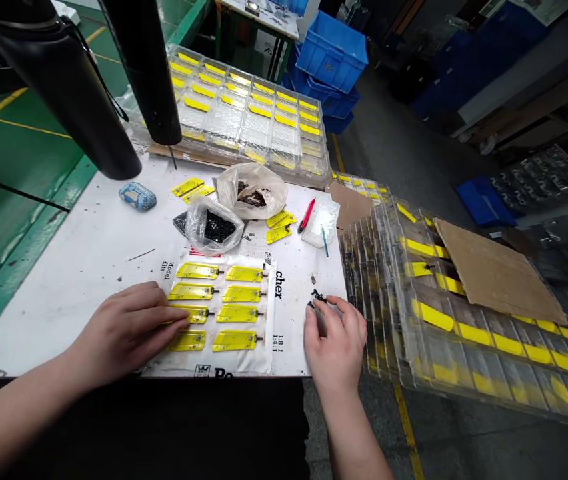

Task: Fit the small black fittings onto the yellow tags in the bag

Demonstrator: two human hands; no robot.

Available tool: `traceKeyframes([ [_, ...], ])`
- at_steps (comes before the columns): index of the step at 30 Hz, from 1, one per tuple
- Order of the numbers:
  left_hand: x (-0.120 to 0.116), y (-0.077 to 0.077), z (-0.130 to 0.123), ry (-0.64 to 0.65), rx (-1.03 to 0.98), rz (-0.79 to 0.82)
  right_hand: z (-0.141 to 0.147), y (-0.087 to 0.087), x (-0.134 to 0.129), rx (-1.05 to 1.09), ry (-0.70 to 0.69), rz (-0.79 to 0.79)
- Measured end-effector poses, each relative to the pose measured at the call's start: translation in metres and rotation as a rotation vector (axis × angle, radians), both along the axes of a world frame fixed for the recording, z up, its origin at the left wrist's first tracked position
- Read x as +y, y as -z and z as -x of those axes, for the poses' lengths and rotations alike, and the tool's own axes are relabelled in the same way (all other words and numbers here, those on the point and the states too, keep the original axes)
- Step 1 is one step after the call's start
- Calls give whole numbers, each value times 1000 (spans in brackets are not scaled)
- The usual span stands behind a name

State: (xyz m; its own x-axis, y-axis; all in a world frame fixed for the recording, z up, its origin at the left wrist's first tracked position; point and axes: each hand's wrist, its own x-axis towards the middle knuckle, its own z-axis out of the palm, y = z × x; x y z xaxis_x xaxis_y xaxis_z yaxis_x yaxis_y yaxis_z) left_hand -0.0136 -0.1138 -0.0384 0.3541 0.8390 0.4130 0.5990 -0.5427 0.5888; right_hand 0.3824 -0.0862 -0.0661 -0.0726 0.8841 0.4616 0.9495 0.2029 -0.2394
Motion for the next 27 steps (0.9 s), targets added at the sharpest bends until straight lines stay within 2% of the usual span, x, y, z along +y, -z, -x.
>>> traceKeyframes([
  [7, -42, -6, -3, -151, -88, -16, -2, 0, 4, 15, -16, 63],
  [11, -59, 0, -9, -210, -118, -42, -2, -6, 0, 59, 11, 97],
  [15, -63, 10, -12, -182, -69, -97, 8, -18, -13, 212, 78, 167],
  [20, -63, 13, -13, -158, 5, -160, 40, -42, -24, 479, -99, 261],
  [23, -63, 14, -12, -165, 19, -165, 60, -51, -28, 530, -102, 305],
  [27, -61, 18, -12, -170, 84, -156, 80, -55, -31, 619, -122, 379],
])
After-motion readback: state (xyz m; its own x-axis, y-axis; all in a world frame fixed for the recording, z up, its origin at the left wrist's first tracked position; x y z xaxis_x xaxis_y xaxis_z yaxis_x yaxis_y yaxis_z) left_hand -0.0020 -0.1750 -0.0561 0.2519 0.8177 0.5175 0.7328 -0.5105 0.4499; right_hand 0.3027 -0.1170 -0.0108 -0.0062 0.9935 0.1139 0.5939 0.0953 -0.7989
